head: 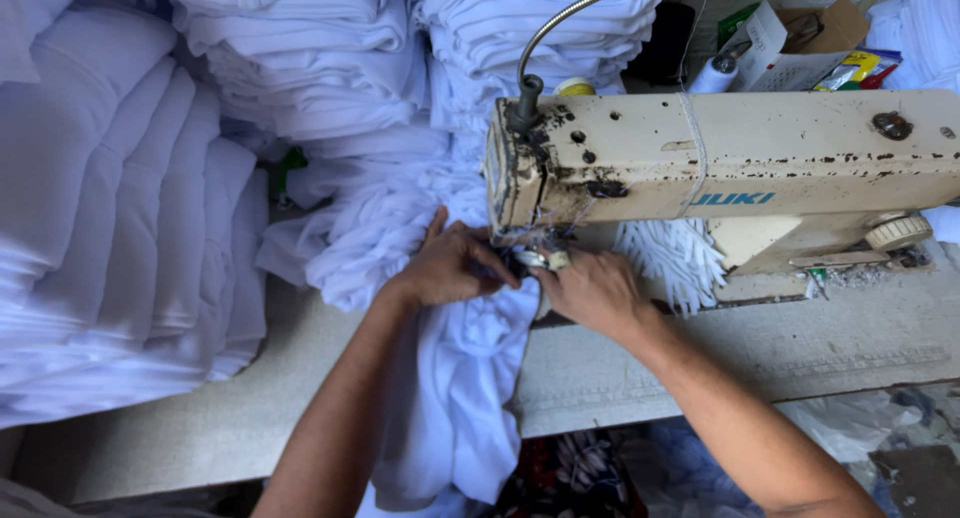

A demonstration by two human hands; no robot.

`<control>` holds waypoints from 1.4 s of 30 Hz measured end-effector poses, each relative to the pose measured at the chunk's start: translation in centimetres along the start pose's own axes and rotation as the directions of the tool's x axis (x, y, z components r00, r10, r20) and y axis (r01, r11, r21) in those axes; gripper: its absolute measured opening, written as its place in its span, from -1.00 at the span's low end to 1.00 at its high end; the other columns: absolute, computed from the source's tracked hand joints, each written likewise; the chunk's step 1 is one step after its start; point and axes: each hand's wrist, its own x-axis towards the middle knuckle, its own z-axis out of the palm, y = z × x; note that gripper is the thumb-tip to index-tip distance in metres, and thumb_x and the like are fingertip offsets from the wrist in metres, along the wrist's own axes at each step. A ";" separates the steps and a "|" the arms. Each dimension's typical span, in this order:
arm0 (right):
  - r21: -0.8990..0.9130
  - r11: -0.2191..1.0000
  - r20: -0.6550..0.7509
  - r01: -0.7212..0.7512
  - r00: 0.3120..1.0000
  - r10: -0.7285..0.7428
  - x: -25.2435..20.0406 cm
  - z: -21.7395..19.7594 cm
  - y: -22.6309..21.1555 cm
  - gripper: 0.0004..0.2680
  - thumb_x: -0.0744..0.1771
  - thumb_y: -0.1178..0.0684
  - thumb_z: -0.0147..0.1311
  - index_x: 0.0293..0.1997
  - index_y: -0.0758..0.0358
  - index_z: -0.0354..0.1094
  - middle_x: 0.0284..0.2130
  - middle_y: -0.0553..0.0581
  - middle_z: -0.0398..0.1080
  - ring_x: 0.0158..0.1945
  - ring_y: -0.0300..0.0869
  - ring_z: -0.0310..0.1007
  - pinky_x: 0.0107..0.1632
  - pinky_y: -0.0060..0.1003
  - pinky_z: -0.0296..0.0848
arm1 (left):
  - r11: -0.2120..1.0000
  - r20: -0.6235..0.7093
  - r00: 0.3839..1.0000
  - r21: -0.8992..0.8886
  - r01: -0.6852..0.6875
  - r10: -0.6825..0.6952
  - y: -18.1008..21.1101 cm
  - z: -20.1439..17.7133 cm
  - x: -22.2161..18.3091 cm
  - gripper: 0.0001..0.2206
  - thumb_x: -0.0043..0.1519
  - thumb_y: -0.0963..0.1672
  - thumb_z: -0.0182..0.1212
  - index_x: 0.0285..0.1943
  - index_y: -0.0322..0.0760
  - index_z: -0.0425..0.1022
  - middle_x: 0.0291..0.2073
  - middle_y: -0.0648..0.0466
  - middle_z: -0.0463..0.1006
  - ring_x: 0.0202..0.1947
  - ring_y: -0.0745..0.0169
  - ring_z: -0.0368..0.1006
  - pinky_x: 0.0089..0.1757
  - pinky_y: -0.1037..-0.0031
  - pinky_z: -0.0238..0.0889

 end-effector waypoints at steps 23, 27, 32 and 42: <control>0.480 0.874 -0.223 0.074 0.974 0.040 -5.0 -8.7 -9.9 -0.95 0.32 0.16 0.02 -0.28 0.25 0.40 -0.37 0.11 0.48 -0.34 -0.10 0.44 -0.38 -0.24 0.40 | 0.950 -0.534 0.844 0.284 0.132 0.042 2.5 5.8 -21.4 -0.50 -0.01 -0.19 0.29 0.19 -0.24 0.40 0.19 -0.05 0.51 0.08 -0.04 0.48 0.06 0.28 0.35; 0.654 0.731 -0.138 0.194 0.981 -0.137 -6.2 -10.1 -13.0 -0.83 0.38 0.14 -0.02 -0.44 0.32 0.24 -0.49 0.15 0.29 -0.44 0.01 0.23 -0.32 -0.11 0.26 | 0.639 -0.527 0.849 0.640 0.427 -0.040 3.2 -0.1 -19.5 -0.56 -0.32 -0.13 0.25 -0.20 0.18 0.70 0.13 0.17 0.60 -0.02 0.01 0.51 -0.12 0.15 0.38; 0.563 0.812 -0.133 0.153 0.987 -0.094 -7.3 -9.4 -13.5 -0.80 0.33 -0.05 0.21 -0.44 0.19 0.37 -0.39 0.08 0.40 -0.38 -0.02 0.35 -0.31 -0.15 0.37 | 0.917 -0.461 0.864 0.399 -0.003 0.204 7.6 3.6 -10.0 -0.57 0.00 -0.21 0.21 0.11 -0.12 0.57 -0.08 -0.04 0.58 -0.13 -0.12 0.51 -0.15 0.13 0.35; 0.780 0.626 0.076 -0.006 0.994 -0.084 -9.4 -9.7 -11.7 -0.89 0.41 0.13 0.01 -0.27 0.32 0.33 -0.46 0.13 0.19 -0.45 -0.06 0.32 -0.32 -0.17 0.35 | 0.785 -0.402 0.871 0.619 0.033 0.281 2.6 4.2 -6.3 -0.84 0.16 -0.08 0.06 -0.15 -0.18 0.42 -0.09 -0.08 0.44 -0.20 -0.20 0.38 -0.25 0.09 0.36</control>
